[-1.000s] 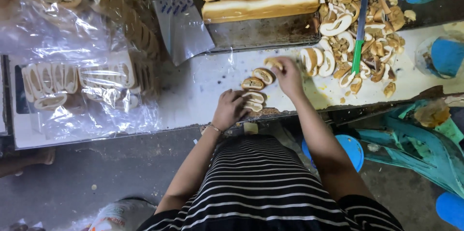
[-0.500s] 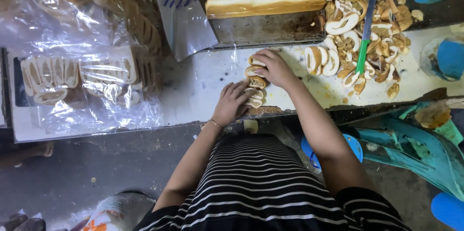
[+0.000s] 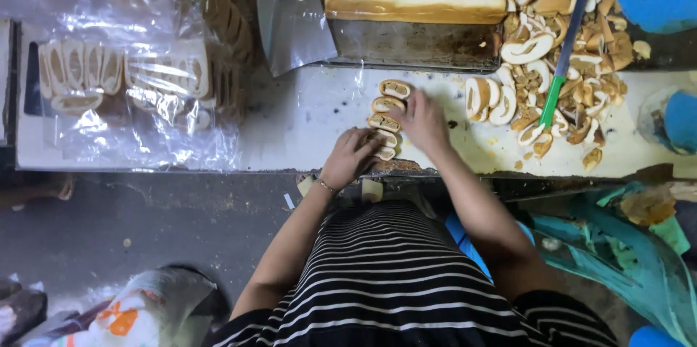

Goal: The person is slicing a long loaf of bread into thin slices using a knife and arranging the slices on a work surface.

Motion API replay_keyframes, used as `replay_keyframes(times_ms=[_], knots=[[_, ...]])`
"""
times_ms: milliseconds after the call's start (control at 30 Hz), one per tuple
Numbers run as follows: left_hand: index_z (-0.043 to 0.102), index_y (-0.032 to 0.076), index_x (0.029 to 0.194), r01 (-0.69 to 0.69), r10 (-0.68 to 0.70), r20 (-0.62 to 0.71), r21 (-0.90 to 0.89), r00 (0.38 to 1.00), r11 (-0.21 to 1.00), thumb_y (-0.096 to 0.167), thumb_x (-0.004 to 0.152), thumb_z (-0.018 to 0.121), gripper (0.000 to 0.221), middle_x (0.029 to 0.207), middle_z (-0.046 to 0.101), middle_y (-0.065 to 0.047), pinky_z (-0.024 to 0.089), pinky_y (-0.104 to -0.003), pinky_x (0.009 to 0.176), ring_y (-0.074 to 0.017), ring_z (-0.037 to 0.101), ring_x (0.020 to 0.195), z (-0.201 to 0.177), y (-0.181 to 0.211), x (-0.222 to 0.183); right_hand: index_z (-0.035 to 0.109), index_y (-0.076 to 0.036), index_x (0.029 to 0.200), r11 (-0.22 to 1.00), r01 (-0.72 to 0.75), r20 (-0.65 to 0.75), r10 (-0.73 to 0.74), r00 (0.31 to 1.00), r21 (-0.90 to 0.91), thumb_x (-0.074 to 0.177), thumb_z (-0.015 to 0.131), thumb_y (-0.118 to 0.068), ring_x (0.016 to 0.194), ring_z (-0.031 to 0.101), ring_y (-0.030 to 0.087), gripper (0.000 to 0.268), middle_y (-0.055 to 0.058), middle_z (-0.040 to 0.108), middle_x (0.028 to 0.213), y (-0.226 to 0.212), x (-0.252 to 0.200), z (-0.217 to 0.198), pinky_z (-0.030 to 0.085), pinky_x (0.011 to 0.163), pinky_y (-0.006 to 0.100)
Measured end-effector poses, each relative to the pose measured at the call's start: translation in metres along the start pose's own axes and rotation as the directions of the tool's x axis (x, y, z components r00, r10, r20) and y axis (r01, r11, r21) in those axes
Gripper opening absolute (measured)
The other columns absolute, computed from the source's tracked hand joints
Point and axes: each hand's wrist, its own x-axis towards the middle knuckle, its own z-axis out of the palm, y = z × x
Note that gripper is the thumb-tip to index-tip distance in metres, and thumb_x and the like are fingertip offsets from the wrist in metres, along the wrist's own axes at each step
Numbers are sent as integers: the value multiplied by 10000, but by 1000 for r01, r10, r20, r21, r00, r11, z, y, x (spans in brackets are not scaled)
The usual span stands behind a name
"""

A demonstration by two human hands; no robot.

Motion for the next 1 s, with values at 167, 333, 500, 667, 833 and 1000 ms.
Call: replay_keyframes(times_ms=[167, 333, 500, 667, 833, 1000], knots=[[683, 203, 1197, 30, -30, -27, -7, 999, 1000, 477, 868, 764, 435, 1217, 641, -72, 505, -434, 1091, -315, 646, 1157, -1, 4, 4, 629, -146, 1036, 812, -434, 321, 321, 891, 391, 724, 941, -340, 781, 656, 263, 482, 47, 592, 840, -25, -18, -30, 555, 684, 353], [692, 214, 1187, 72, -75, -30, -75, 997, 995, 448, 861, 783, 412, 1209, 645, -68, 525, -426, 1049, -313, 650, 1147, 13, -3, -4, 718, -99, 1077, 741, -305, 205, 226, 952, 598, 680, 971, -114, 804, 699, 326, 470, 128, 636, 887, -15, -6, -40, 587, 666, 372], [693, 194, 1097, 78, -72, 35, -177, 997, 981, 346, 838, 825, 328, 1261, 626, -83, 544, -436, 980, -324, 648, 1150, -24, 8, 17, 695, -66, 1166, 699, -324, 205, 251, 946, 638, 822, 879, -67, 936, 719, 328, 390, 167, 720, 1015, -8, -5, -68, 593, 790, 385], [695, 199, 1072, 51, -44, 47, -171, 998, 984, 342, 863, 803, 276, 1262, 631, -74, 546, -422, 957, -314, 658, 1145, -23, 4, 12, 721, -98, 1101, 780, -257, 152, 206, 967, 571, 786, 905, -120, 936, 707, 322, 366, 105, 684, 1002, -11, -27, -37, 616, 772, 385], [722, 189, 1047, 23, -15, 49, -174, 999, 985, 303, 842, 836, 261, 1238, 644, -79, 551, -412, 960, -311, 668, 1139, -18, -1, 0, 732, -82, 1046, 824, -241, 133, 201, 971, 512, 831, 861, -109, 852, 687, 305, 252, 87, 634, 938, -29, -28, -29, 630, 670, 326], [653, 246, 1216, 82, -78, 110, -29, 991, 996, 479, 794, 817, 508, 1347, 575, -52, 434, -493, 1083, -309, 549, 1249, -40, 15, 11, 728, -124, 1139, 953, -100, 189, 47, 981, 284, 929, 751, -292, 1026, 680, 310, 271, 79, 689, 1049, -37, -21, -46, 557, 895, 420]])
